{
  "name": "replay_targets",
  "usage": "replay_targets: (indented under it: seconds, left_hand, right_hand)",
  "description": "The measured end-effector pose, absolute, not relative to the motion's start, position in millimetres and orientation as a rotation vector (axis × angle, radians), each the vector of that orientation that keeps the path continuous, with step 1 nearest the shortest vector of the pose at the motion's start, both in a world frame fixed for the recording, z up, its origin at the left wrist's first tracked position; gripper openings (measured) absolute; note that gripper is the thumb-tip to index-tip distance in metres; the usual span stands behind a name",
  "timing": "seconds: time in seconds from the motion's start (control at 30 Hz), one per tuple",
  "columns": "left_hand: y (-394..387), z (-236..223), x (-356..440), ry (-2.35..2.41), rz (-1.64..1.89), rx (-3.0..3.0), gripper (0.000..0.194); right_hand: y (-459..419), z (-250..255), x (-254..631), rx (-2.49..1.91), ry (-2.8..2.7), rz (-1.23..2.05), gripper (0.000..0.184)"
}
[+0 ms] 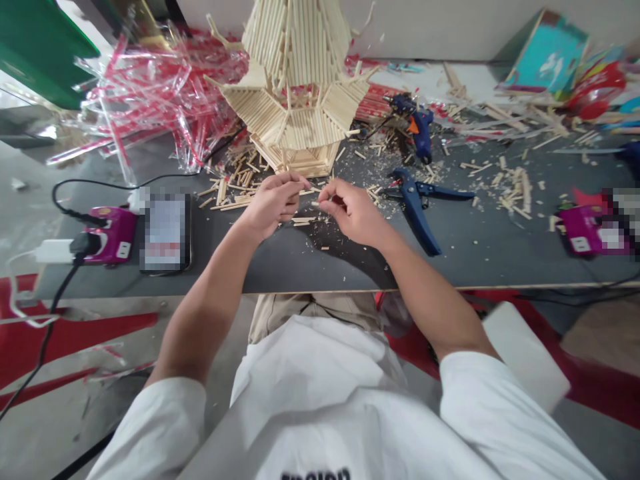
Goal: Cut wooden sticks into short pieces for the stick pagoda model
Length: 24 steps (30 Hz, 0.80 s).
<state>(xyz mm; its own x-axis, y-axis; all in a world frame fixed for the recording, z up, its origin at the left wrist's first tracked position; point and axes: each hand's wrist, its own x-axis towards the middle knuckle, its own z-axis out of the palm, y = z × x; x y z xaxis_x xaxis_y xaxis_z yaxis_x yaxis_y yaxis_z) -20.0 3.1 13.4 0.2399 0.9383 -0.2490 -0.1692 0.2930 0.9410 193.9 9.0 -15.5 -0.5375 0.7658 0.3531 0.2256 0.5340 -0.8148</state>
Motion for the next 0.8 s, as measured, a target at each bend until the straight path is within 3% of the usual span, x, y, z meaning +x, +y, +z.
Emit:
replay_targets:
  seconds: [0.23,0.43,0.67,0.8]
  left_hand:
    - [4,-7,-14,0.971,1.194,1.457,0.044]
    - [5,-17,-12,0.960,1.263,1.600,0.041]
    - [1,-8,-10,0.978,1.297,1.566,0.047]
    - [0,-4,-12,1.093,1.325,1.648,0.042]
  right_hand:
    - [11,-11,189,-0.674,-1.439,1.577,0.047]
    - [7,-8,184,-0.621,-1.326,1.743,0.048]
    - [4,-8,182,-0.708,-1.388,1.763,0.053]
    - [6,-9,187,-0.820,-1.441,1.454,0.047]
